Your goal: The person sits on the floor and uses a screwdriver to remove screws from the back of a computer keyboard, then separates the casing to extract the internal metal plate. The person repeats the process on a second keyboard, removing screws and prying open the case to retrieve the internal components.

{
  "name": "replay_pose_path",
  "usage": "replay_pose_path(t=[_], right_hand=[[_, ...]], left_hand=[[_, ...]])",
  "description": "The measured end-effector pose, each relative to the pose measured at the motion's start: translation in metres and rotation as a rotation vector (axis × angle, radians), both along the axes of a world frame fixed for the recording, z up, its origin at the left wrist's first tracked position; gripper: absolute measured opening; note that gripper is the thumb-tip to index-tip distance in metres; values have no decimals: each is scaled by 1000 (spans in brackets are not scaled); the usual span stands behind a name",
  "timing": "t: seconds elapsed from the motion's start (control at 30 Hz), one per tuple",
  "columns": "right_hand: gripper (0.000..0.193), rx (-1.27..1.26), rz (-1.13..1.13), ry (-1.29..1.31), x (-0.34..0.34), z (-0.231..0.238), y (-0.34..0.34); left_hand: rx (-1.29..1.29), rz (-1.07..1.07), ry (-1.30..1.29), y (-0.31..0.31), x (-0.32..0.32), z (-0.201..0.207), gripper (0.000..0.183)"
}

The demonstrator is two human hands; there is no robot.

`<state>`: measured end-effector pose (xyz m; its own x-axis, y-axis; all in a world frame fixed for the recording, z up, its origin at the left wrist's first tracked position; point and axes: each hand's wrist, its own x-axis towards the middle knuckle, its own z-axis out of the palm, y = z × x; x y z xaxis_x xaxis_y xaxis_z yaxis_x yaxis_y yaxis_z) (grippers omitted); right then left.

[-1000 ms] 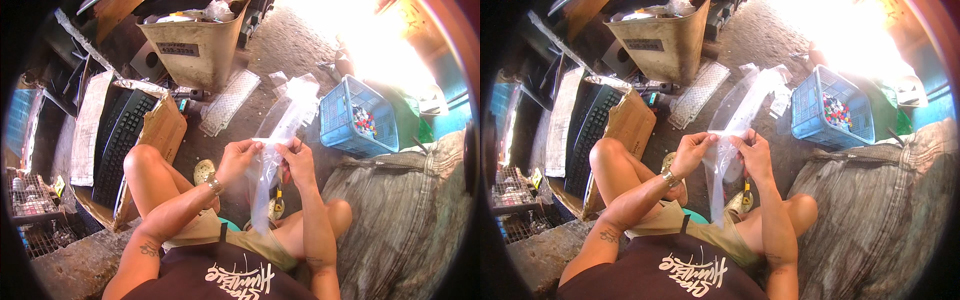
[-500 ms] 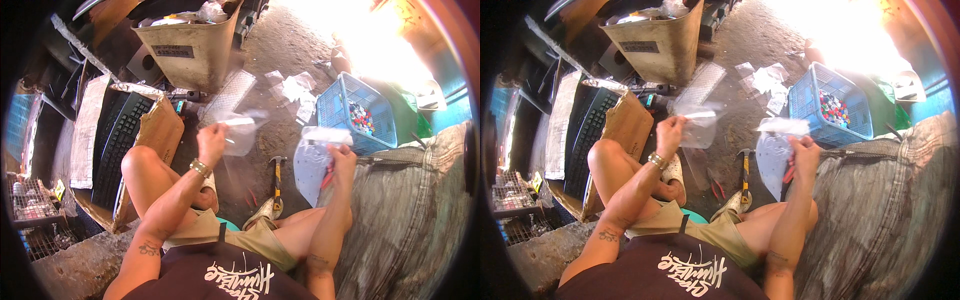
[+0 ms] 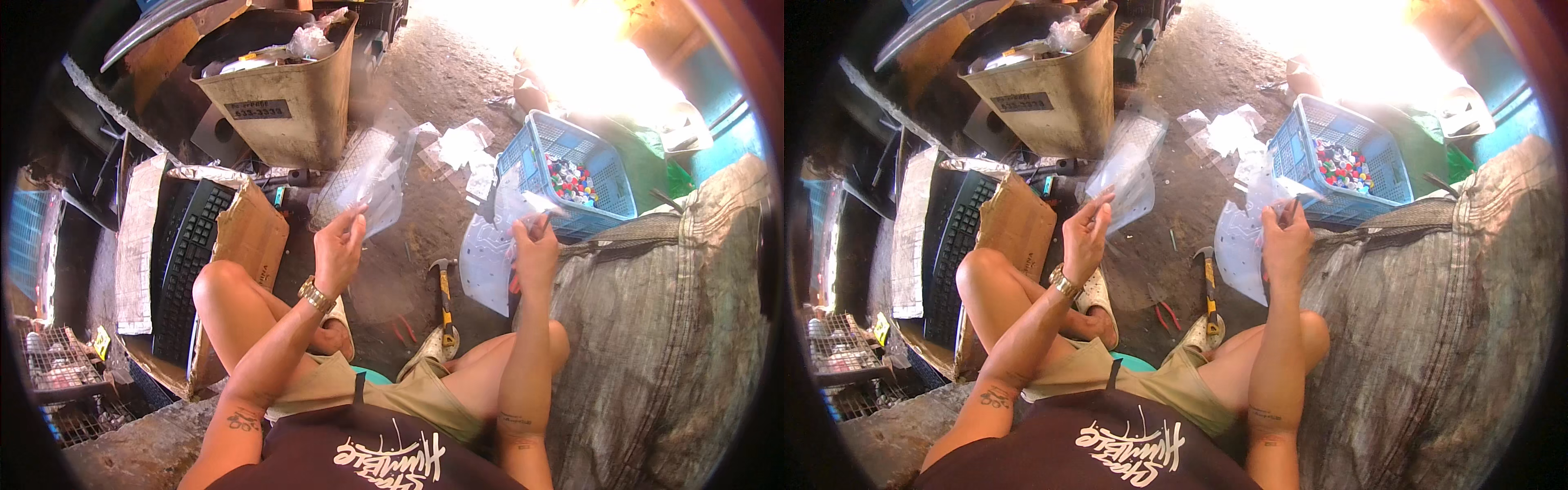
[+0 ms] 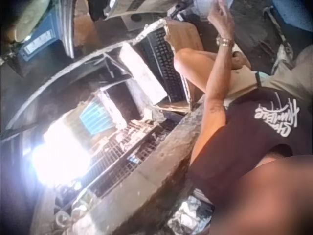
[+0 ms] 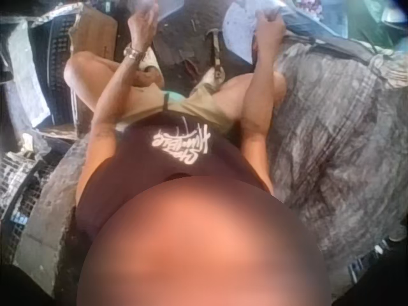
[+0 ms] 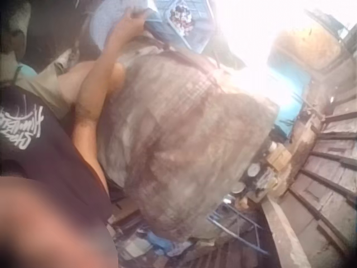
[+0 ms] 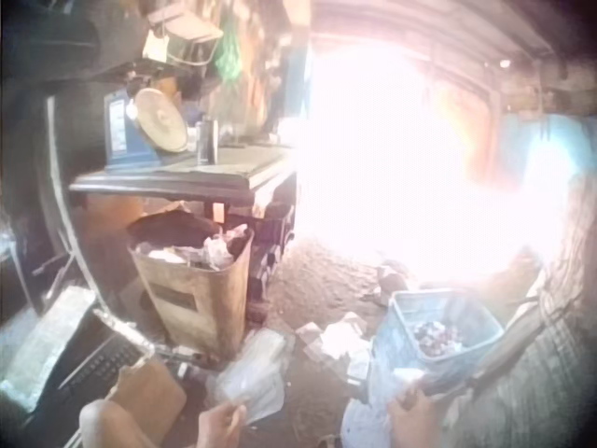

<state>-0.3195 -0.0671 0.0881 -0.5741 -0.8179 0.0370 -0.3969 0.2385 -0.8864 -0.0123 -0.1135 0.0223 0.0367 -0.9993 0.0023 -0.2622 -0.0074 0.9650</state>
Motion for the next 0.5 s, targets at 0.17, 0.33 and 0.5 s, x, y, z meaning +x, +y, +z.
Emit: replay_pose_path(t=[0.17,0.33,0.5], right_hand=[[17,-25,-18,84,14,5,-7],[22,92,-25,44,8,4,-4],[26,-152,124,587,30,-18,-6]], left_hand=[[-435,-325,-634,12,-7,-20,42],[-215,-625,-940,33,-27,-42,59],[-128,-480,-334,27,-36,-21,57]])
